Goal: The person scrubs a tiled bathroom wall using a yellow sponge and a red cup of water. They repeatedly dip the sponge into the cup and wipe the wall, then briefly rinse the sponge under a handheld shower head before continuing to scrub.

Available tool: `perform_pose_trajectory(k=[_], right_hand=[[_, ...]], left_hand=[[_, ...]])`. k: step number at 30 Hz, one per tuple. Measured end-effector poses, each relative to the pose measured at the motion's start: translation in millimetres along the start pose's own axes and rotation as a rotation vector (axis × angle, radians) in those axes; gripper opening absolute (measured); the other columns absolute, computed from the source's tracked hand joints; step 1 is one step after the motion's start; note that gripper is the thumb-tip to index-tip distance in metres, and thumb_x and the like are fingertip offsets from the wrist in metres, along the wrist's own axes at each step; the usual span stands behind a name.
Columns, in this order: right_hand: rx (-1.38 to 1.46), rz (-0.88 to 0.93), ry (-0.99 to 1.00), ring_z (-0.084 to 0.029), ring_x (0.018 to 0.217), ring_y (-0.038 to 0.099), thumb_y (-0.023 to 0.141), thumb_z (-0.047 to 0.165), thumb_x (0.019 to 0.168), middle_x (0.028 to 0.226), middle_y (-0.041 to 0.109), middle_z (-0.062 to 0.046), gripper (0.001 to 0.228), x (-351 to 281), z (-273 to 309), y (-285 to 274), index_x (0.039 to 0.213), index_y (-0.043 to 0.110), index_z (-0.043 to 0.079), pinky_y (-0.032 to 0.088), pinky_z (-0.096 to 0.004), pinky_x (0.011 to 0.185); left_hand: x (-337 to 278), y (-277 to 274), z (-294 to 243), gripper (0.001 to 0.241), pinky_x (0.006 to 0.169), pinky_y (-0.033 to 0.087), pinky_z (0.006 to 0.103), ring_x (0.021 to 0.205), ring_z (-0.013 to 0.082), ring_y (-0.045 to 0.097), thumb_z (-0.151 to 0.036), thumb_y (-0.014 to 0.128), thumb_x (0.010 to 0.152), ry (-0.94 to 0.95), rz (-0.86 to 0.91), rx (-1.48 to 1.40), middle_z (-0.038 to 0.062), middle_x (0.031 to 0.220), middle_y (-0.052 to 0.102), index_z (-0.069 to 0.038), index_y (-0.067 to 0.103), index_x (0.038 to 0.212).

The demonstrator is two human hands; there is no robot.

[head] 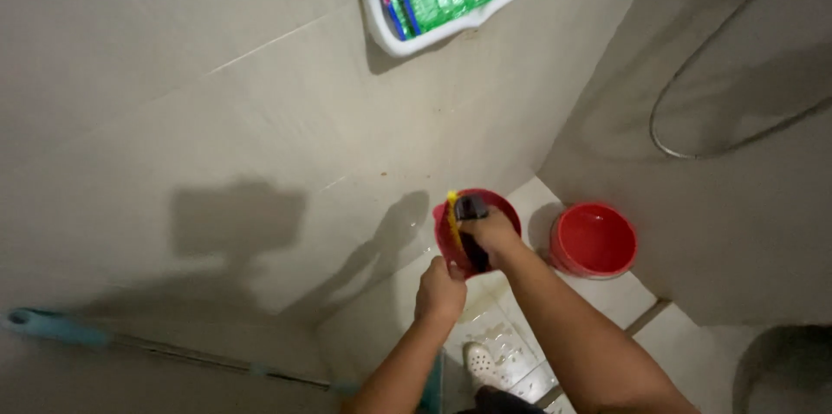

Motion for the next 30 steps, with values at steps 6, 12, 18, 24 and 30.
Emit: perform_pose_trajectory(k=[6, 12, 18, 24, 30], right_hand=[[-0.124, -0.012, -0.072, -0.03, 0.095, 0.07, 0.079, 0.01, 0.078, 0.11, 0.072, -0.017, 0.053, 22.1, -12.1, -38.6, 0.128, 0.062, 0.003, 0.058, -0.044, 0.082], [-0.243, -0.083, 0.007, -0.031, 0.1, 0.068, 0.078, 0.008, 0.08, 0.116, 0.069, -0.018, 0.064, 19.0, -21.3, -79.0, 0.137, 0.051, 0.005, 0.056, -0.044, 0.084], [-0.087, -0.073, -0.061, -0.028, 0.1, 0.068, 0.073, -0.001, 0.078, 0.116, 0.068, -0.015, 0.058, 45.4, -45.9, -106.6, 0.133, 0.055, 0.005, 0.057, -0.042, 0.084], [0.048, -0.12, 0.105, -0.033, 0.091, 0.07, 0.071, 0.005, 0.084, 0.107, 0.072, -0.02, 0.04, 49.6, -44.1, -130.3, 0.123, 0.066, -0.003, 0.056, -0.049, 0.076], [0.165, -0.211, 0.095, -0.034, 0.093, 0.07, 0.072, 0.007, 0.086, 0.109, 0.072, -0.022, 0.04, 69.6, -32.5, -154.8, 0.121, 0.064, -0.01, 0.056, -0.047, 0.078]], left_hand=[[8.8, 45.9, -4.7, 0.03, 0.088, 0.052, 0.0547, 0.1, 0.0472, 0.067, -0.029, 0.05, 0.101, 0.015, -0.065, -0.053, 0.027, 0.104, 0.07, -0.002, 0.062, 0.107], [4.0, 82.0, -18.6, 0.031, 0.088, 0.052, 0.0557, 0.101, 0.0475, 0.066, -0.031, 0.047, 0.103, -0.048, 0.006, -0.013, 0.027, 0.106, 0.069, -0.002, 0.059, 0.11], [7.8, 107.5, -23.8, 0.03, 0.09, 0.052, 0.0556, 0.102, 0.0481, 0.066, -0.03, 0.055, 0.097, -0.001, -0.031, 0.032, 0.027, 0.106, 0.07, -0.002, 0.063, 0.107], [8.7, 107.0, -47.3, 0.029, 0.089, 0.052, 0.0566, 0.101, 0.0501, 0.065, -0.029, 0.055, 0.097, 0.114, -0.04, 0.055, 0.028, 0.105, 0.069, -0.002, 0.064, 0.104], [24.1, 108.0, -69.5, 0.029, 0.087, 0.05, 0.0584, 0.099, 0.0514, 0.064, -0.028, 0.054, 0.097, 0.213, -0.034, 0.087, 0.029, 0.102, 0.07, -0.001, 0.063, 0.104]])
Point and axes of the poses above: each hand's wrist, its own x-axis towards the middle knuckle, its own y-axis out of the palm, z = x × y, the point moved 7 cm from there along x, towards the middle knuckle
